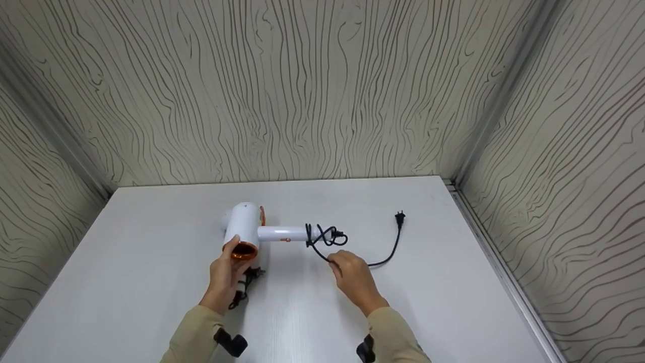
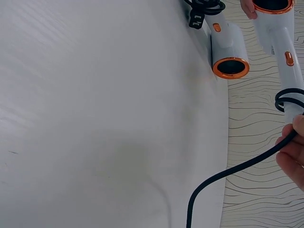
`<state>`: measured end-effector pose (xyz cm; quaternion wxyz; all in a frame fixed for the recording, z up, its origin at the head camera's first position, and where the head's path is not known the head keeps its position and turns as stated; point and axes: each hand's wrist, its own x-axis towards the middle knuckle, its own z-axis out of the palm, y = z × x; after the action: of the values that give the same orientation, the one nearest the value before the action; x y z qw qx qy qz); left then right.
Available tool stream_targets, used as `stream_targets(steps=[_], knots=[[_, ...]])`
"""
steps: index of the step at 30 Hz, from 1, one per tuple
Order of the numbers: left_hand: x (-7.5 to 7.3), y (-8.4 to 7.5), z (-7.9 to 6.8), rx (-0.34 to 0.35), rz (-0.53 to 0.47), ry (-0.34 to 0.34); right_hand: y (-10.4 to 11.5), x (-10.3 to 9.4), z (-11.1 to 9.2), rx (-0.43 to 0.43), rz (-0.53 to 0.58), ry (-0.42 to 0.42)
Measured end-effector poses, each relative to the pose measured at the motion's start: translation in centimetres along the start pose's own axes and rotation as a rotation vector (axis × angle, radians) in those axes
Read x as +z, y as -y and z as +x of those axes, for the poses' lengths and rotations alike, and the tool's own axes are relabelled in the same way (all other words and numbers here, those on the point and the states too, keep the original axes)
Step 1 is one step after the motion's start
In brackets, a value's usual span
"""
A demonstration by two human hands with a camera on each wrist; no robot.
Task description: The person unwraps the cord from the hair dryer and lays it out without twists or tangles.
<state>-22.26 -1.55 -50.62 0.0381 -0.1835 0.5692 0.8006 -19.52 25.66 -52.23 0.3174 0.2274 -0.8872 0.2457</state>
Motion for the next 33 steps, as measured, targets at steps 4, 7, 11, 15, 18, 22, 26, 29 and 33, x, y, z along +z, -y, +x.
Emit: stream_targets(steps=[4,7,11,15,18,22,26,29,33], knots=[[-0.1,0.1,0.0,0.009,0.017,0.0,-0.2,-0.3,0.1,-0.034,-0.003,-0.035],[-0.2,0.2,0.1,0.015,0.021,0.003,-0.3,-0.5,0.2,-0.046,-0.007,-0.048],[-0.4,0.3,0.1,0.011,0.045,0.014,-0.3,-0.8,0.4,-0.046,-0.016,-0.051],[-0.6,0.3,0.1,0.01,0.083,0.023,-0.4,-1.1,0.5,-0.046,-0.031,-0.057],[-0.8,0.3,0.2,0.01,0.094,0.025,-0.5,-1.3,0.7,-0.047,-0.037,-0.06],[-0.9,0.4,0.3,0.007,0.099,0.03,-0.8,-1.6,0.8,-0.051,-0.05,-0.065],[-1.0,0.4,0.3,0.007,0.127,0.038,-1.2,-1.8,0.9,-0.066,-0.051,-0.078],[-1.0,0.4,0.3,0.013,0.145,0.052,-1.4,-1.9,1.0,-0.073,-0.045,-0.084],[-1.2,0.3,0.2,0.021,0.158,0.073,-1.6,-2.1,1.1,-0.068,-0.065,-0.081]])
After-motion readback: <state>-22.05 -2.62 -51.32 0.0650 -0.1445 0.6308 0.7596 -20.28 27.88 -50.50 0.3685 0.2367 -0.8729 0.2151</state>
